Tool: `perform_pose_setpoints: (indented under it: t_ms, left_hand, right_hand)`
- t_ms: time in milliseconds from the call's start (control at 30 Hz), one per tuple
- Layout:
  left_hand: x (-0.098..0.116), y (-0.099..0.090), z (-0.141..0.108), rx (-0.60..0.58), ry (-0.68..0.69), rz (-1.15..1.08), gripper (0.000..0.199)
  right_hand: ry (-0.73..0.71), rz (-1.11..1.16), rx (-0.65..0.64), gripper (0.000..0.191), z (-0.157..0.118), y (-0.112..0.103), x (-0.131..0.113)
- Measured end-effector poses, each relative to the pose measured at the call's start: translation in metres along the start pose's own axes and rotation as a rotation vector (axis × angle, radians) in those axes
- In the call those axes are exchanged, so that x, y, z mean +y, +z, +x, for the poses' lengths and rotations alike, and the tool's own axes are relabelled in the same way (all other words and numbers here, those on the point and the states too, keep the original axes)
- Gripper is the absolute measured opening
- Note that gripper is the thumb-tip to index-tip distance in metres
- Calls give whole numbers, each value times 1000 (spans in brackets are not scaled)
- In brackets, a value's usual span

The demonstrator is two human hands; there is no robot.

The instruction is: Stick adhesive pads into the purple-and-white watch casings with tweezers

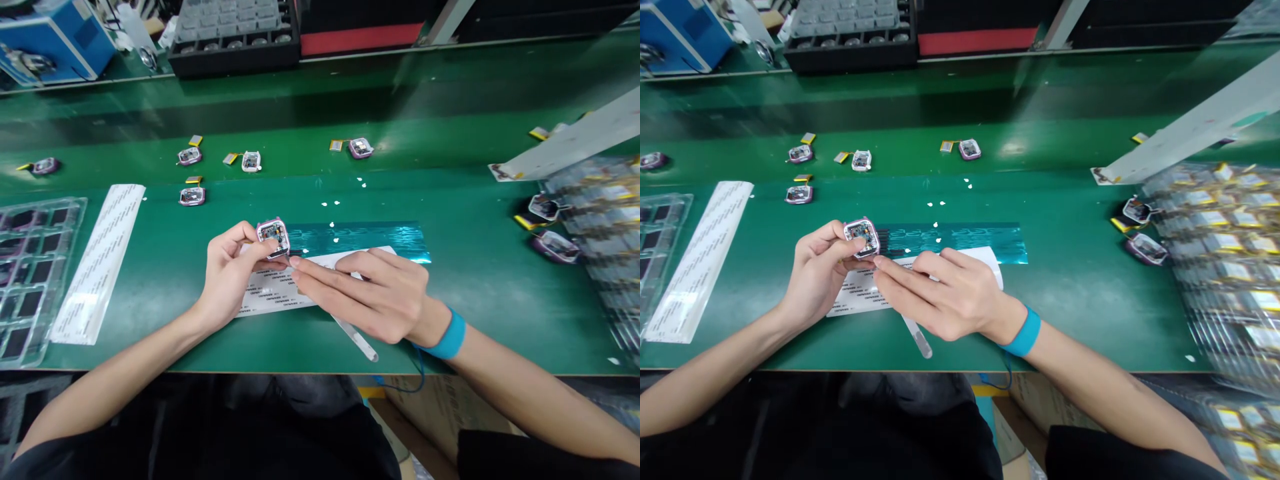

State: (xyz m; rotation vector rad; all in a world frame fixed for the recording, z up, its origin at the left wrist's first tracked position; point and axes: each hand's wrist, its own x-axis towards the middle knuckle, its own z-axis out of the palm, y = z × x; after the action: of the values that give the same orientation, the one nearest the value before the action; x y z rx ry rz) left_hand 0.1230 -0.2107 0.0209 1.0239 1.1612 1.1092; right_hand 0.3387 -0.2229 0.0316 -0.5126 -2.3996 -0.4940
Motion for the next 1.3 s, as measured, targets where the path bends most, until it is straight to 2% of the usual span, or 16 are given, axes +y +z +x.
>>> perform_pose_setpoints:
  t_ms: [167, 267, 367, 600, 800, 900, 1000, 1067, 1100, 1167, 1233, 1300]
  left_hand:
    - [0, -1, -2, -25, 17, 40, 34]
    - [-1, 2, -4, -4, 36, 42, 29]
    - [-2, 5, -5, 13, 68, 31, 31]
    - [2, 5, -3, -4, 87, 63, 33]
    - [-7, -2, 9, 43, 85, 67, 32]
    - [-15, -10, 29, 28, 138, 194, 31]
    - [-18, -11, 71, 93, 288, 569, 33]
    - [-12, -8, 107, 145, 376, 917, 30]
    - [-7, -7, 125, 127, 387, 1059, 30]
    - [7, -8, 153, 111, 407, 1160, 28]
    - [22, -21, 170, 143, 440, 1257, 28]
    - [36, -47, 176, 247, 423, 1462, 38]
  right_hand:
    - [2, 37, -2, 24, -3, 0, -2]
    - [13, 37, -25, 22, -2, -1, -3]
    - [67, 87, -7, 19, -2, -1, -3]
    - [163, 188, -12, 28, -6, -1, -4]
    - [125, 128, 21, 25, -6, 1, -2]
    - [78, 103, 40, 20, -7, 6, -2]
    - [44, 82, 67, 18, -8, 10, -1]
    - [34, 62, 83, 18, -9, 12, 0]
    - [34, 54, 85, 18, -9, 13, 1]
    - [34, 43, 86, 18, -10, 14, 3]
    - [34, 35, 83, 18, -9, 14, 5]
    - [33, 24, 92, 17, -9, 13, 6]
